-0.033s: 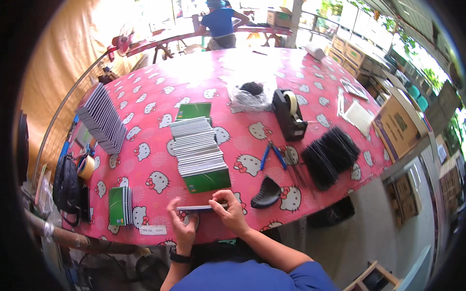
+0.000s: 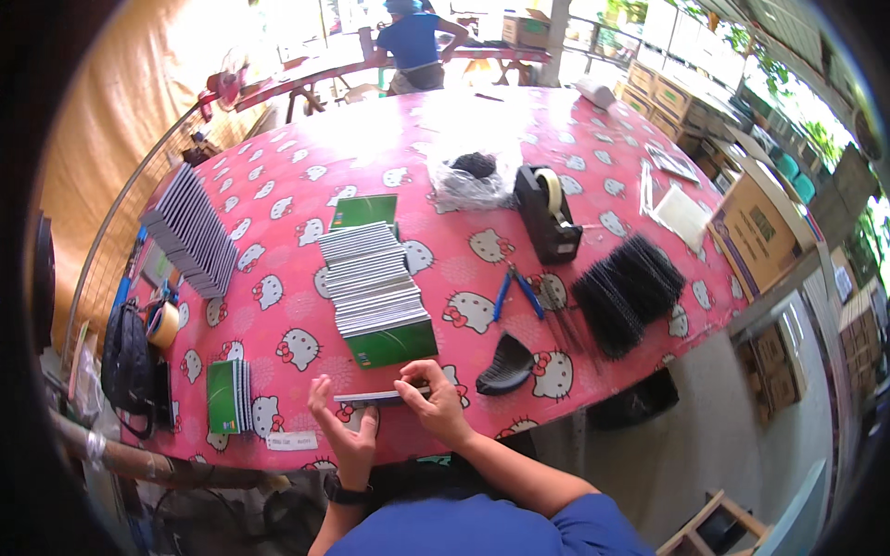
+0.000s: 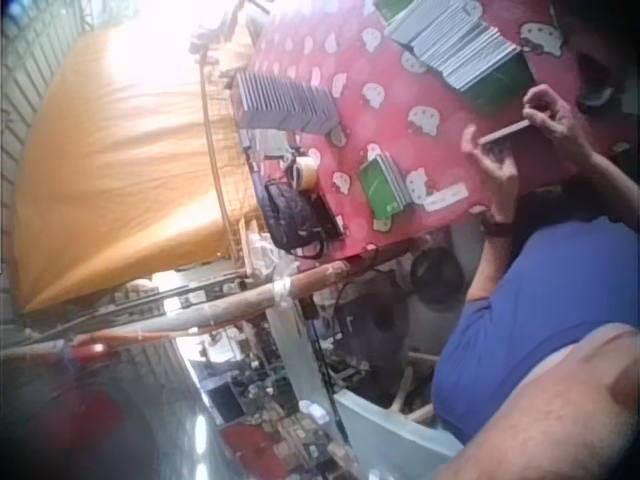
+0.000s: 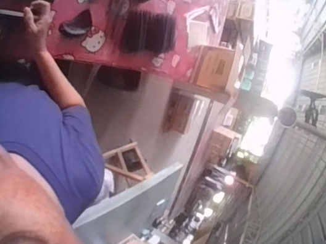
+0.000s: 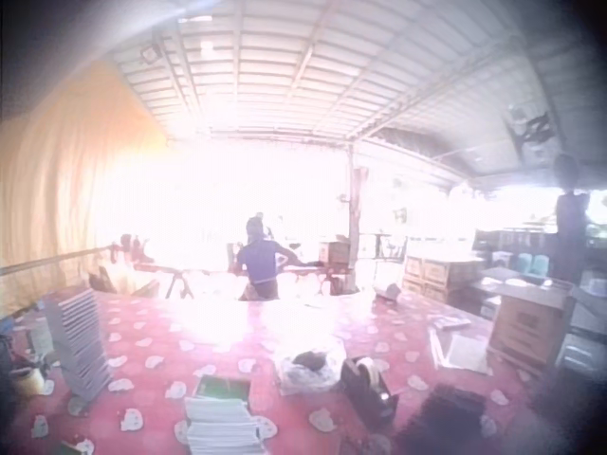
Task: The person binds small green notepads by hand, inserting metal spiral coils into the pre-punched holes and then crimping the ends of the coils.
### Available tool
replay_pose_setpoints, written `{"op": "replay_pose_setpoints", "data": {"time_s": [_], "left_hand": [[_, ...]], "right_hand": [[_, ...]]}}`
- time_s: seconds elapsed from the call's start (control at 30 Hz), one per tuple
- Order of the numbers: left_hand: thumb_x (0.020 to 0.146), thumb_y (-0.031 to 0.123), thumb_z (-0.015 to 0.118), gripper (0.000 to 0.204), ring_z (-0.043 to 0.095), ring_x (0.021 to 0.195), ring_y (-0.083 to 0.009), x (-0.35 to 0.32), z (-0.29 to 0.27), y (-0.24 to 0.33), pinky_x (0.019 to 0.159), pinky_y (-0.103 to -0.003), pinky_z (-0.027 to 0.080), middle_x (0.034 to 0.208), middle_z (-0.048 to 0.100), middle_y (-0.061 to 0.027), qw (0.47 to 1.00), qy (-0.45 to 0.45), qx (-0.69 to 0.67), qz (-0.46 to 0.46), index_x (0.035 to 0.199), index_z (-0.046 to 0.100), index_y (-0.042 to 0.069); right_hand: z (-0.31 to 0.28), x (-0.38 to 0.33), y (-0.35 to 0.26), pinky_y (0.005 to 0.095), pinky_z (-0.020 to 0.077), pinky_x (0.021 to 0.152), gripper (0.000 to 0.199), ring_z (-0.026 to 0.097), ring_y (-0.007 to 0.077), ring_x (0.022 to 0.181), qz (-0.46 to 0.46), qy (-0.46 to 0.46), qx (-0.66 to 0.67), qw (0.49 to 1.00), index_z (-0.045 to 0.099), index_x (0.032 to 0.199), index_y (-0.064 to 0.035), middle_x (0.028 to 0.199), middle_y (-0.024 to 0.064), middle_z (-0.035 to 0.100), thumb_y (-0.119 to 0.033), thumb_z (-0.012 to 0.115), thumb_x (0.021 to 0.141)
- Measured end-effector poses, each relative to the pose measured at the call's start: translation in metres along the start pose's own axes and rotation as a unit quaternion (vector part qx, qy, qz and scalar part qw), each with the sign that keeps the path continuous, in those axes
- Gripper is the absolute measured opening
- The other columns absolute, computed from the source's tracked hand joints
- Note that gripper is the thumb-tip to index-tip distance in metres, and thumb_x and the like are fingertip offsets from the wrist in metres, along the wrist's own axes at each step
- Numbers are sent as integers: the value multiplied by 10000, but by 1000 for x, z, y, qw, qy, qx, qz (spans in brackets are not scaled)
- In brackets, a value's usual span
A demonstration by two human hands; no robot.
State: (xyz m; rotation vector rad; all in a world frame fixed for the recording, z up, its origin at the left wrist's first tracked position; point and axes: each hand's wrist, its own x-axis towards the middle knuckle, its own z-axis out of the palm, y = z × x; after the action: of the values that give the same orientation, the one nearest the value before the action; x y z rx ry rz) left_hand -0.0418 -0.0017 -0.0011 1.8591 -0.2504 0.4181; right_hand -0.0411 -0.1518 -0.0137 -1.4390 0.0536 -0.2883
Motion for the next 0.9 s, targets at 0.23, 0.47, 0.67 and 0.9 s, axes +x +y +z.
{"op": "replay_pose_setpoints", "data": {"time_s": [0.23, 0.47, 0.67, 0.9], "left_hand": [[766, -28, 560, 277, 604, 885, -197, 9, 4, 16, 870, -353, 370, 917, 661, -21, 946, -93, 215, 226, 976, 680, 106], [733, 8, 620, 263, 599, 858, -178, 16, 7, 12, 797, -327, 384, 934, 662, -1, 949, -83, 180, 246, 937, 710, 148], [735, 38, 660, 230, 596, 850, -172, 19, 7, 9, 791, -321, 382, 934, 668, 3, 948, -75, 192, 241, 929, 722, 145], [700, 43, 666, 260, 586, 841, -165, 16, 10, 15, 787, -324, 379, 927, 663, 10, 937, -96, 203, 266, 929, 723, 151]], "right_hand": [[-75, 52, -31, 346, 515, 679, 122, 630, 244, 752, -250, 22, -299, 921, 653, 868, -19, 826, 118, 659, 31, 608, 767], [-219, 81, -19, 387, 475, 861, 289, 562, 322, 971, -3, 199, -646, 737, 666, 950, -42, 984, 147, 603, -195, 753, 722], [-210, 80, -13, 399, 469, 857, 258, 564, 333, 951, 11, 177, -643, 745, 667, 957, -44, 951, 155, 604, -198, 723, 758], [-220, 75, -24, 393, 487, 745, 46, 584, 312, 791, -105, 200, -621, 751, 624, 830, -22, 846, 149, 590, -49, 639, 795]]}}
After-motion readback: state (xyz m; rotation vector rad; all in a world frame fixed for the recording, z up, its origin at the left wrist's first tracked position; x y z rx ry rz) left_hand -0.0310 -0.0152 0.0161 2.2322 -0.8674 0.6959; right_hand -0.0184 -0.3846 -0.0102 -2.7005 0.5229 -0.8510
